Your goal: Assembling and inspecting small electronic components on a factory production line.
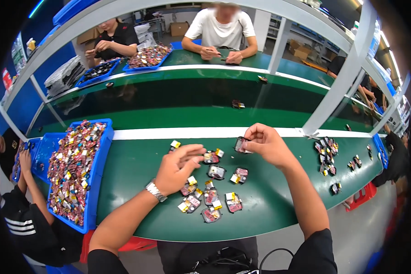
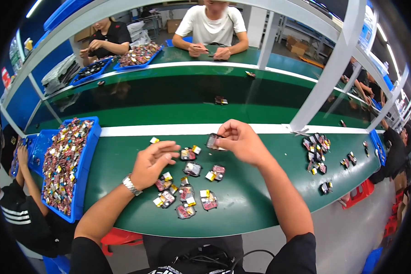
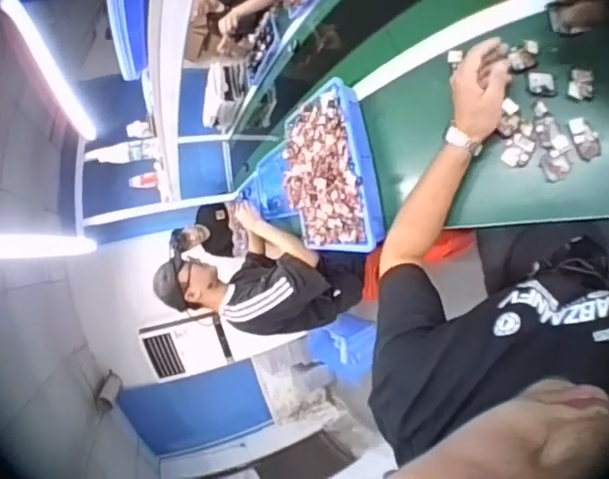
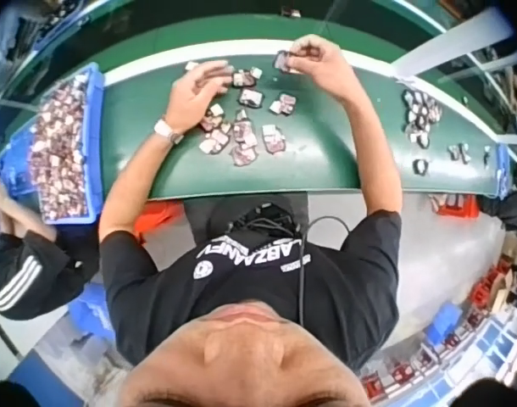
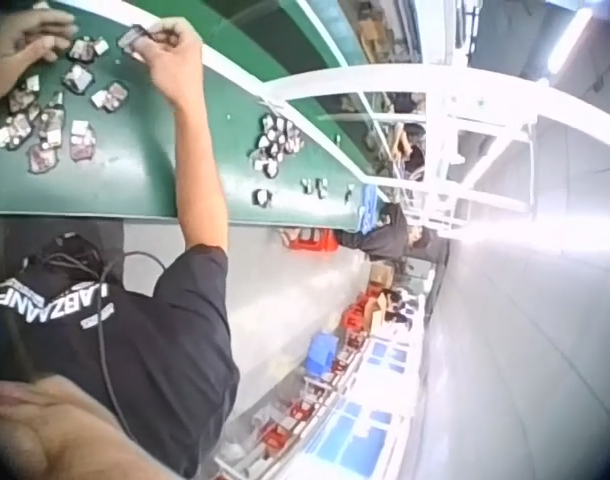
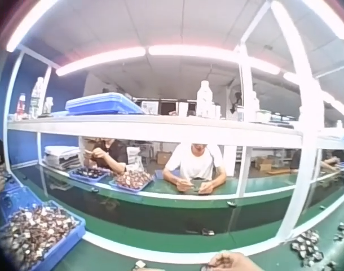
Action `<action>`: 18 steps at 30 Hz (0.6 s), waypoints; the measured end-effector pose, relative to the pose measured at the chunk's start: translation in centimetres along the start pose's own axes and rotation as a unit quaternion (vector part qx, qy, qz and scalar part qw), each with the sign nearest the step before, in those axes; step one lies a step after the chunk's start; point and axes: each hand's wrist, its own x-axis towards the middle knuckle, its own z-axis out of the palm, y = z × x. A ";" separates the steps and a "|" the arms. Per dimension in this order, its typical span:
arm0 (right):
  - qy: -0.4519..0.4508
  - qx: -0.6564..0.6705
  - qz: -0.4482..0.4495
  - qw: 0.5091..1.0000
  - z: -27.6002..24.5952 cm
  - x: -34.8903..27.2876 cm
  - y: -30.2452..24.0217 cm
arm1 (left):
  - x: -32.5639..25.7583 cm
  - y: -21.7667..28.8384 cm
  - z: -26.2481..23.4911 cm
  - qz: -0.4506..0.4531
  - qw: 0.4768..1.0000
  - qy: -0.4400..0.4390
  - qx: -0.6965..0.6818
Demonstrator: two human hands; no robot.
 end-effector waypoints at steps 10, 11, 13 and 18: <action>0.125 -0.168 -0.191 0.959 10.9 1.2 1.6 | 0.7 -0.2 -0.7 -0.121 0.961 -0.011 -0.249; 0.123 -0.239 -0.257 0.928 10.8 0.8 1.0 | 0.7 -0.4 -0.8 -0.126 0.960 -0.003 -0.252; 0.101 -0.318 -0.354 0.874 10.0 1.5 1.9 | 0.8 -0.6 -1.1 -0.131 0.958 0.005 -0.257; 0.050 -0.354 -0.366 0.859 9.9 1.7 2.3 | 1.1 -0.6 -1.4 -0.139 0.963 -0.001 -0.232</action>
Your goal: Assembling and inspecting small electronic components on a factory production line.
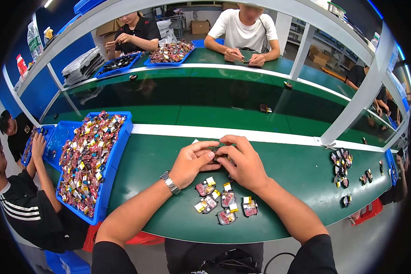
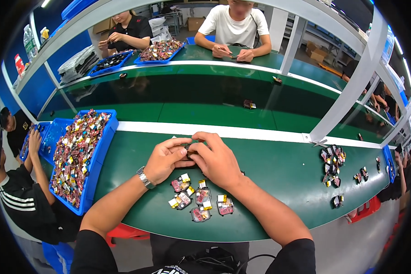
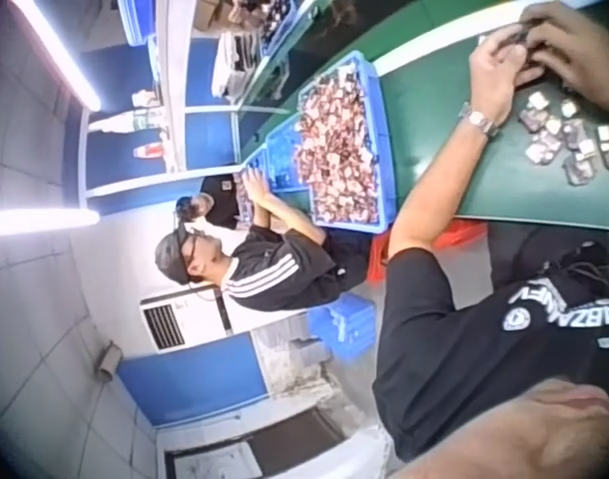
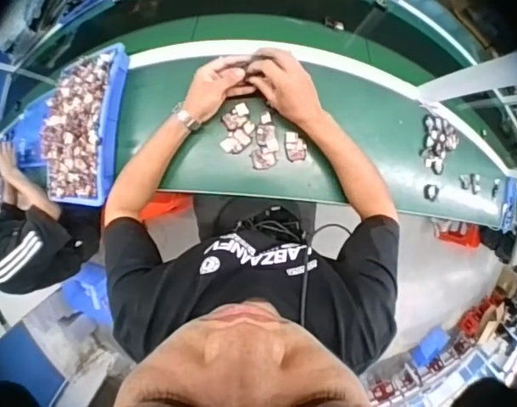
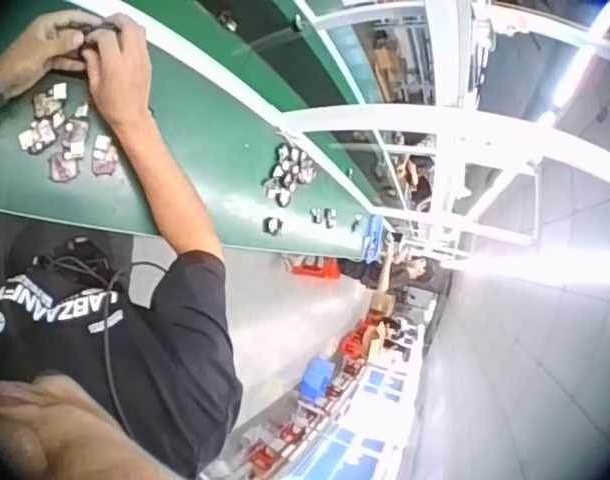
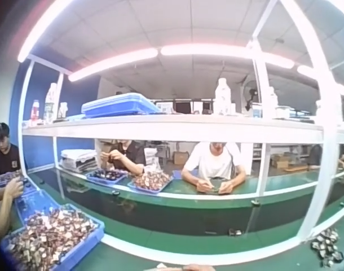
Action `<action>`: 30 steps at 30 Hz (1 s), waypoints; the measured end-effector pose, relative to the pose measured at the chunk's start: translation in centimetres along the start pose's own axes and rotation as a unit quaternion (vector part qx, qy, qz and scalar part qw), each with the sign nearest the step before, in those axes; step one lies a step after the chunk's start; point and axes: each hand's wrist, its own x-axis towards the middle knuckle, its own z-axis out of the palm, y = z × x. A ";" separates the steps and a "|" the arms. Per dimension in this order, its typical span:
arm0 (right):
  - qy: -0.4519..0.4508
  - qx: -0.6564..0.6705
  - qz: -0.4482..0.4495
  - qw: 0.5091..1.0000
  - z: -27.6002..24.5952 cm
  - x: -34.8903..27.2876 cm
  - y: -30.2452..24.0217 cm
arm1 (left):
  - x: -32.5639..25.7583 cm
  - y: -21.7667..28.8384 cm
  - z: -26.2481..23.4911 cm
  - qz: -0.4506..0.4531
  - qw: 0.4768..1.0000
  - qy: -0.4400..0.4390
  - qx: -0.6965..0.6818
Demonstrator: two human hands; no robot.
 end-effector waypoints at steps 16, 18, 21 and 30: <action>-0.094 0.006 -0.020 0.995 -0.9 0.1 0.8 | 0.0 -0.2 0.3 -0.052 0.998 0.005 0.020; -0.097 -0.006 -0.046 0.994 -1.1 0.2 0.8 | 0.0 -0.3 0.4 -0.053 0.998 0.010 0.042; -0.090 -0.012 -0.046 0.995 -1.0 0.0 1.0 | 0.1 -0.2 0.3 -0.051 0.998 0.004 0.046; -0.026 0.044 0.052 0.997 -0.3 -0.2 0.1 | -0.1 0.3 0.1 -0.017 0.997 -0.048 0.053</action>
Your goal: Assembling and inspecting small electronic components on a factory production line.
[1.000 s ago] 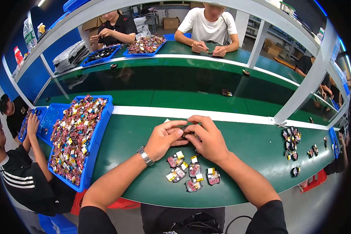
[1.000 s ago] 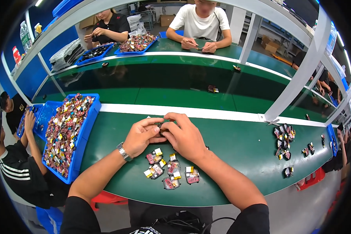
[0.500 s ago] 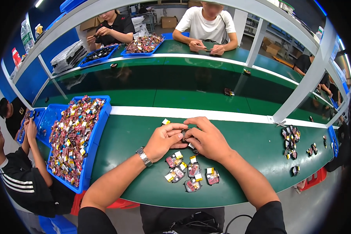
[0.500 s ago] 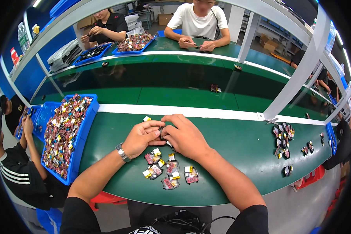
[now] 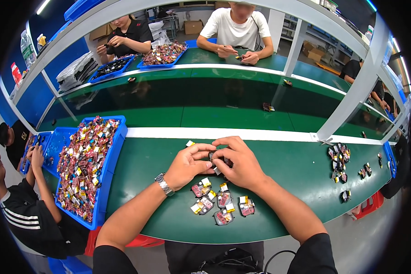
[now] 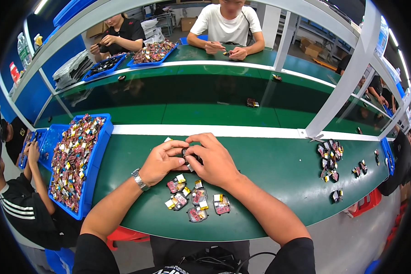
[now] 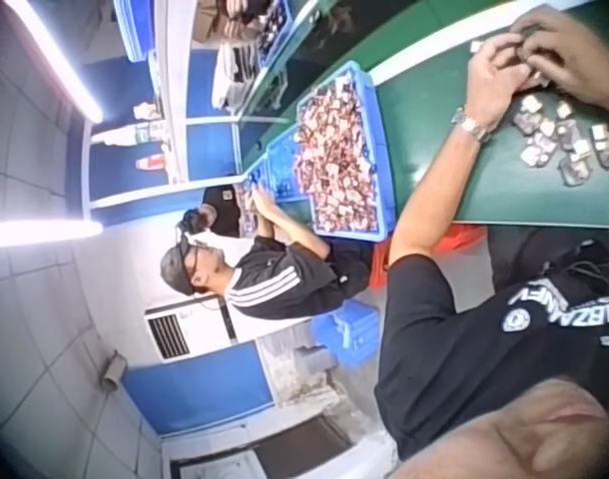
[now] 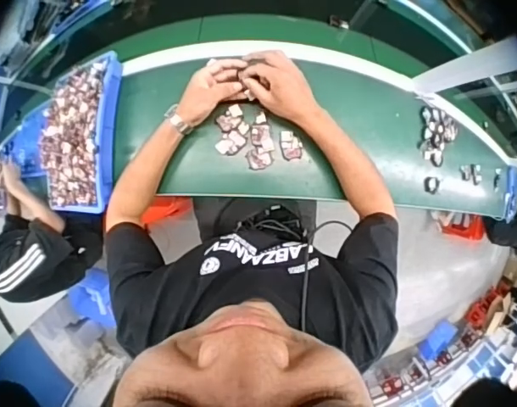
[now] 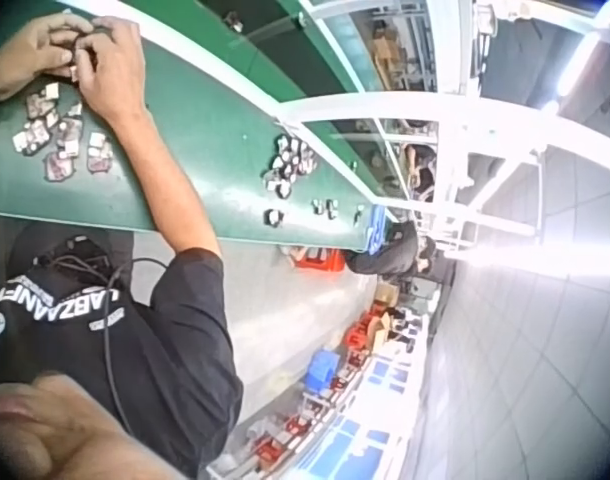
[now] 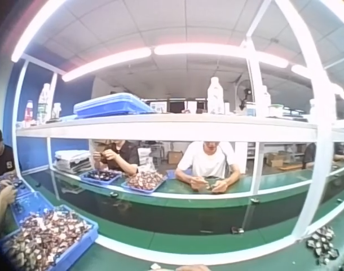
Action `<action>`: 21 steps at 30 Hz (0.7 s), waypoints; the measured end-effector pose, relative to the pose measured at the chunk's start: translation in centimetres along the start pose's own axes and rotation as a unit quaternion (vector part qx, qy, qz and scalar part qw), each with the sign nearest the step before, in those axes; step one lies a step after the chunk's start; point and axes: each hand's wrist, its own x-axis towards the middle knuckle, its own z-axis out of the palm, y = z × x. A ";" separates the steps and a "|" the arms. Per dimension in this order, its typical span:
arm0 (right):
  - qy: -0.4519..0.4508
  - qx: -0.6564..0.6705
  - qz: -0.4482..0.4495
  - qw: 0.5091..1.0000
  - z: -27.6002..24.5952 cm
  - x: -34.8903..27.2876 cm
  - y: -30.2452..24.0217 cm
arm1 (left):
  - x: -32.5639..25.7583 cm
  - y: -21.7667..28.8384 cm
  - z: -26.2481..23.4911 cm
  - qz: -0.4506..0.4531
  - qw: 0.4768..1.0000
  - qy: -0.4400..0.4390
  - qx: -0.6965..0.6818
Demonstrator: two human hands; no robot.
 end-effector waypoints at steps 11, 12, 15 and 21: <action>-0.026 0.042 0.003 0.999 -0.3 -0.6 0.0 | 0.1 -0.5 0.4 -0.024 0.999 0.029 0.005; -0.006 0.028 -0.004 1.000 -0.1 -0.7 0.0 | 0.1 -0.6 0.4 -0.015 0.999 0.028 0.003; 0.022 0.013 -0.016 1.000 0.5 -0.8 0.2 | 0.1 -0.7 0.1 -0.010 1.000 0.021 -0.004; 0.043 0.015 -0.036 0.998 0.8 -0.9 0.3 | 0.0 -0.9 -0.2 -0.009 1.000 0.019 -0.018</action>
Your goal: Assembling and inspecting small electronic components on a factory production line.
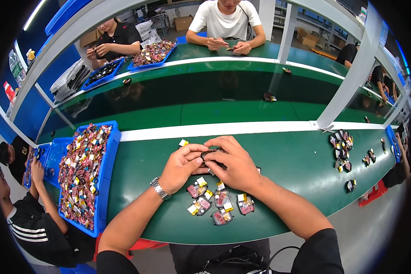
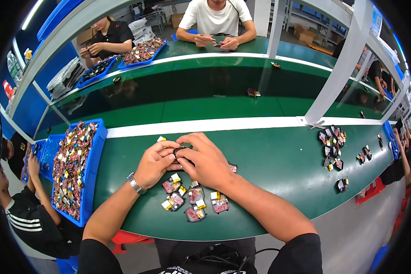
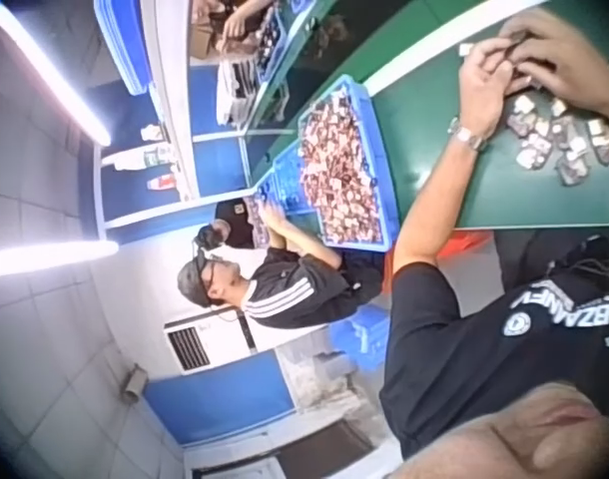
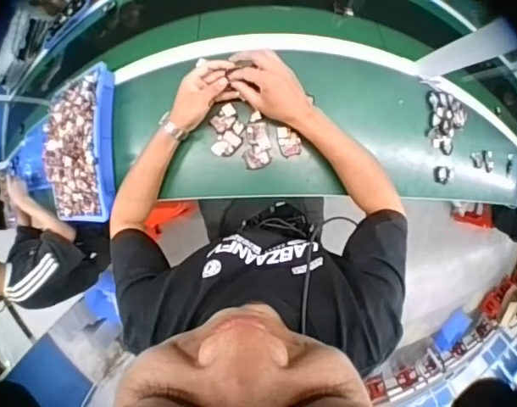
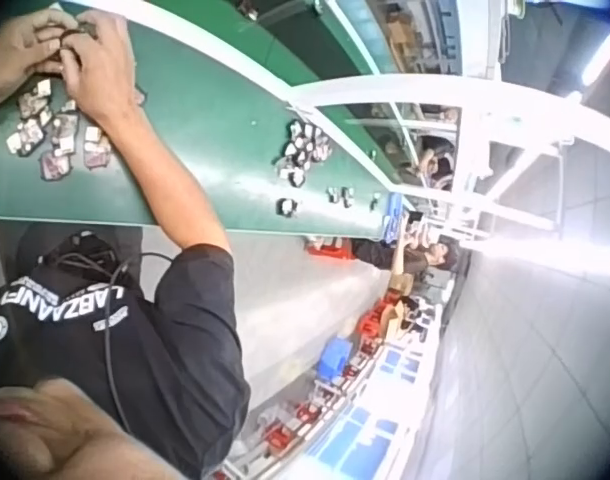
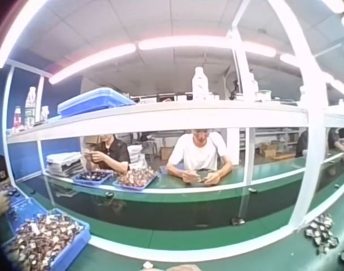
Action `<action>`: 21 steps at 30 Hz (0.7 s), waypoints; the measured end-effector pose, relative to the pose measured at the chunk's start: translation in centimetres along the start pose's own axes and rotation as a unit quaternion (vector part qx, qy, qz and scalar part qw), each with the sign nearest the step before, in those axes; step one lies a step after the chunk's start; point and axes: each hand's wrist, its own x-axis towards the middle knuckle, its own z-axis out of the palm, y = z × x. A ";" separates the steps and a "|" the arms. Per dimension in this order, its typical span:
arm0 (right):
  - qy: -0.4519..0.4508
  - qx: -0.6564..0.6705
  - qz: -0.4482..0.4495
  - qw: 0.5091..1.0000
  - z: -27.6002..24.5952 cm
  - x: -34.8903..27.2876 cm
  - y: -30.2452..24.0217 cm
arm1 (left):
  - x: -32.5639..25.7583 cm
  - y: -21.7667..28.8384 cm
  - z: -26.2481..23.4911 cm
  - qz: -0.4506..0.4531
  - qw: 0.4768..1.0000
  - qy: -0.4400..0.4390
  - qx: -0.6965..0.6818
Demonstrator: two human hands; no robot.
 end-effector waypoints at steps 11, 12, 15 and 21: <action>0.011 0.040 0.039 0.998 0.6 0.1 -0.4 | -0.1 -0.3 0.3 0.028 0.999 0.030 -0.011; 0.005 0.050 0.048 0.998 0.4 0.2 -0.7 | 0.0 -0.3 0.1 0.034 0.999 0.023 -0.014; 0.011 0.000 0.006 1.000 0.0 0.4 -1.3 | 0.0 -0.4 -0.5 0.034 0.999 0.009 -0.023; 0.031 0.001 0.022 0.999 -0.1 0.3 -1.1 | 0.2 -0.4 -0.8 0.031 0.998 -0.015 -0.061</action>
